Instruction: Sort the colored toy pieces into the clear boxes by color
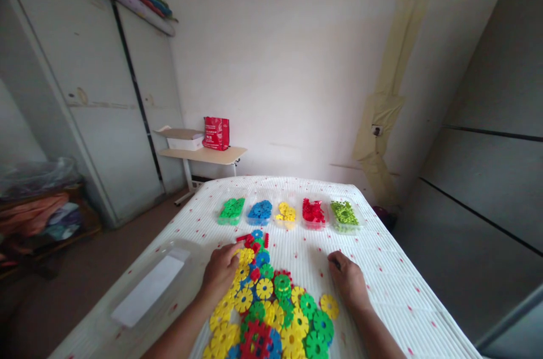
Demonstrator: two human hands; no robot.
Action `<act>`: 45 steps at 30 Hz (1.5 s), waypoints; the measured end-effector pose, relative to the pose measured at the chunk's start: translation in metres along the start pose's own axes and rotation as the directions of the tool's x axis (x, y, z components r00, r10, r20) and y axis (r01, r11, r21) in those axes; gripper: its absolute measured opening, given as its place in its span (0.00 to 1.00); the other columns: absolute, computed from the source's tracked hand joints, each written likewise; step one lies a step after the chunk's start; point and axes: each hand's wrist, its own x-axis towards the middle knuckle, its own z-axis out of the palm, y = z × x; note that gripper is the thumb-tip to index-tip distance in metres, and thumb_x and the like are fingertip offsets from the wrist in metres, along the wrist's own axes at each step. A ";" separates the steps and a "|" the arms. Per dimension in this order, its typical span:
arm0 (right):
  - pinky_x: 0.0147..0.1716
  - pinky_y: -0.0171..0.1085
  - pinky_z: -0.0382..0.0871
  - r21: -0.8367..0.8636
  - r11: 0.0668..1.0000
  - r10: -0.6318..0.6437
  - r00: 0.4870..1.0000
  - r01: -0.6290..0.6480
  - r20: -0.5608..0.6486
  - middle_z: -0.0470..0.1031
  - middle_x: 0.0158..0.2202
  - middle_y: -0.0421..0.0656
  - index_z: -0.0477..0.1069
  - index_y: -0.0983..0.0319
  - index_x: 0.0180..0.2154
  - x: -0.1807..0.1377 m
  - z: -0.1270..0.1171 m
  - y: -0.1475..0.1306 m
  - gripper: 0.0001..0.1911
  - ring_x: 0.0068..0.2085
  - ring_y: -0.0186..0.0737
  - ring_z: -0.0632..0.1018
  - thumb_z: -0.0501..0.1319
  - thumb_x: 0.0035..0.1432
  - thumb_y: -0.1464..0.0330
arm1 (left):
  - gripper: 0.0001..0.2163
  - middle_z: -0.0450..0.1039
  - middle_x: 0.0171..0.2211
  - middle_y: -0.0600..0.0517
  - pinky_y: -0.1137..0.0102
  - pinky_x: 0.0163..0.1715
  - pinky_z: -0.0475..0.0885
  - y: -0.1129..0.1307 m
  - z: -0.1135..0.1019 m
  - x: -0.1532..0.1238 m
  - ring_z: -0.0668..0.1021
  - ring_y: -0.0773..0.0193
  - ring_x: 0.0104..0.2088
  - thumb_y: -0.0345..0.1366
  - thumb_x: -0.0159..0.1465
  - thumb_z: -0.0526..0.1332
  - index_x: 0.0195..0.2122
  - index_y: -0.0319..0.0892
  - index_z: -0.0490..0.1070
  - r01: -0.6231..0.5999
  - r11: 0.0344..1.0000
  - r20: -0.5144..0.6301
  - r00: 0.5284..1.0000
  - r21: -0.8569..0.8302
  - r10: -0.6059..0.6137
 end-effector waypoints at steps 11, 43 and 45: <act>0.30 0.35 0.65 -0.017 1.000 0.015 1.000 -0.015 -0.009 0.76 0.26 0.41 0.70 0.59 0.27 0.000 -0.002 -0.006 0.11 0.29 0.41 0.76 0.50 0.48 0.64 | 0.11 0.74 0.26 0.55 0.74 0.28 0.63 0.010 -0.010 0.028 0.75 0.62 0.31 0.25 0.44 0.60 0.28 0.44 0.75 0.104 0.992 0.247 0.962 0.068 -0.117; 0.31 0.35 0.65 -0.046 0.999 -0.022 1.000 0.022 -0.006 0.76 0.27 0.42 0.71 0.58 0.28 -0.001 0.002 -0.002 0.12 0.30 0.41 0.76 0.50 0.49 0.66 | 0.07 0.65 0.17 0.61 0.76 0.23 0.58 0.023 -0.020 0.036 0.70 0.70 0.24 0.22 0.47 0.62 0.19 0.40 0.67 0.138 0.972 0.346 0.936 -0.192 -0.064; 0.31 0.34 0.65 -0.059 0.998 -0.031 0.999 0.030 -0.008 0.76 0.28 0.42 0.71 0.59 0.28 -0.001 0.003 -0.002 0.12 0.30 0.40 0.76 0.50 0.49 0.66 | 0.06 0.66 0.19 0.60 0.76 0.24 0.62 0.033 -0.020 0.044 0.70 0.71 0.24 0.24 0.51 0.63 0.22 0.39 0.68 0.187 0.950 0.390 0.917 -0.249 -0.078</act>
